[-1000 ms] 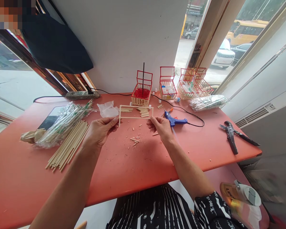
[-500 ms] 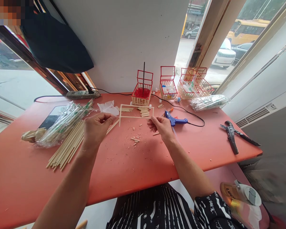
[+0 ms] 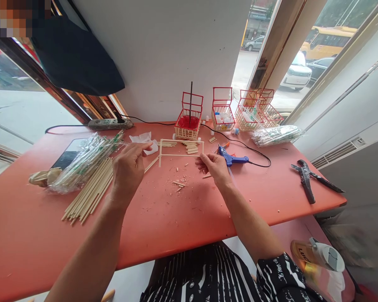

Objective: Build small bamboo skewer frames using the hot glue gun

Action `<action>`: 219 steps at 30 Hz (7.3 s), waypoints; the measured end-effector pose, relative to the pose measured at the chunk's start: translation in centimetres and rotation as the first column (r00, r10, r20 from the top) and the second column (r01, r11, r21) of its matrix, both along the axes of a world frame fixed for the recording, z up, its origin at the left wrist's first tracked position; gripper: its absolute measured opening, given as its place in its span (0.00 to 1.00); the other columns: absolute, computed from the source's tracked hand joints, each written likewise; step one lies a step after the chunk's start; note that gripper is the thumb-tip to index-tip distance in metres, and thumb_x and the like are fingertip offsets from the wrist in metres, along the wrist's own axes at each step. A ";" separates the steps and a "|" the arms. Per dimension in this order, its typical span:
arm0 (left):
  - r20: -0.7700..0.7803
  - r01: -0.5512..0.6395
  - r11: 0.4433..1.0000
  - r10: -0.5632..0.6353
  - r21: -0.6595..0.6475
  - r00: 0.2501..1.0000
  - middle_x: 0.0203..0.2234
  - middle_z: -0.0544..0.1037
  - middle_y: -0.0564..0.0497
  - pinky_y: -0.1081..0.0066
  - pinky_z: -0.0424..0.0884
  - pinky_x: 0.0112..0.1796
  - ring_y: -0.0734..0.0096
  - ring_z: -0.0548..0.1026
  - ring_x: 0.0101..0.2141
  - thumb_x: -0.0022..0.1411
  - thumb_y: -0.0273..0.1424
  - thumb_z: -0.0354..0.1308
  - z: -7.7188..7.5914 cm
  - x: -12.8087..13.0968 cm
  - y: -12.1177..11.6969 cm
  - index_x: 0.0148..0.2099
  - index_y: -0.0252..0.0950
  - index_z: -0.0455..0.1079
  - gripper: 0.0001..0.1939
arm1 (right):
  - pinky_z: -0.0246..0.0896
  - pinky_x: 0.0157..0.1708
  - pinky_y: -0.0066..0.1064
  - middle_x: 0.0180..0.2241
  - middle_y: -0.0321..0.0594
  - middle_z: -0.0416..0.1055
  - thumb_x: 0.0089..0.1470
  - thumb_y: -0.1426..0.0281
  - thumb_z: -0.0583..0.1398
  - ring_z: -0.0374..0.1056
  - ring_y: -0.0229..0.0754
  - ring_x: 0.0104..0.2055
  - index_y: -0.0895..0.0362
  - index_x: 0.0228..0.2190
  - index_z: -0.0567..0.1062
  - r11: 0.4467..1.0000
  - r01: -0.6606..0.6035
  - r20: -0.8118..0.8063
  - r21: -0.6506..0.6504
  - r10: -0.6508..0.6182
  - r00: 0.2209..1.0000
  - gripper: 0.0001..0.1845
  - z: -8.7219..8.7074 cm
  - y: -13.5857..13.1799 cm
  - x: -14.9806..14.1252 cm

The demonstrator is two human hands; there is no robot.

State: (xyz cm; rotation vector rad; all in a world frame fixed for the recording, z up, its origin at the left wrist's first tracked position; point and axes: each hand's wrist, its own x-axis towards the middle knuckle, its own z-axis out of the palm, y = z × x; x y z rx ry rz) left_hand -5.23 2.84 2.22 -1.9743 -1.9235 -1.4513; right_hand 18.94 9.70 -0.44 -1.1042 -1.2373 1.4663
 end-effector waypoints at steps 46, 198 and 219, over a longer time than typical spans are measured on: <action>0.975 0.559 0.817 0.018 -0.142 0.221 0.16 0.54 0.60 0.76 0.50 0.20 0.82 0.55 0.17 0.50 0.31 0.59 -0.7 2.4 0.6 0.23 0.37 0.57 0.12 | 0.57 0.16 0.21 0.27 0.40 0.78 0.40 0.52 0.73 0.67 0.31 0.22 0.59 0.29 0.79 0.987 0.150 -0.128 -0.060 -0.157 0.979 0.24 1.8 1.2 2.0; 0.989 0.464 0.884 -0.021 -0.050 0.148 0.12 0.55 0.63 0.79 0.49 0.16 0.86 0.52 0.12 0.48 0.46 0.71 -2.6 4.7 0.5 0.22 0.36 0.60 0.26 | 0.57 0.16 0.19 0.25 0.36 0.77 0.36 0.54 0.75 0.68 0.30 0.21 0.60 0.28 0.79 0.988 0.065 -0.281 -0.142 -0.103 0.954 0.24 0.4 -0.3 -0.5; 0.816 0.062 0.994 0.039 -0.091 0.577 0.25 0.80 0.50 0.73 0.68 0.30 0.73 0.74 0.26 0.48 0.37 0.69 -1.8 2.6 0.9 0.35 0.34 0.79 0.14 | 0.58 0.17 0.23 0.25 0.39 0.77 0.35 0.48 0.73 0.68 0.33 0.21 0.59 0.27 0.78 0.996 0.075 -0.165 -0.040 -0.081 0.983 0.28 -0.1 -0.6 -0.8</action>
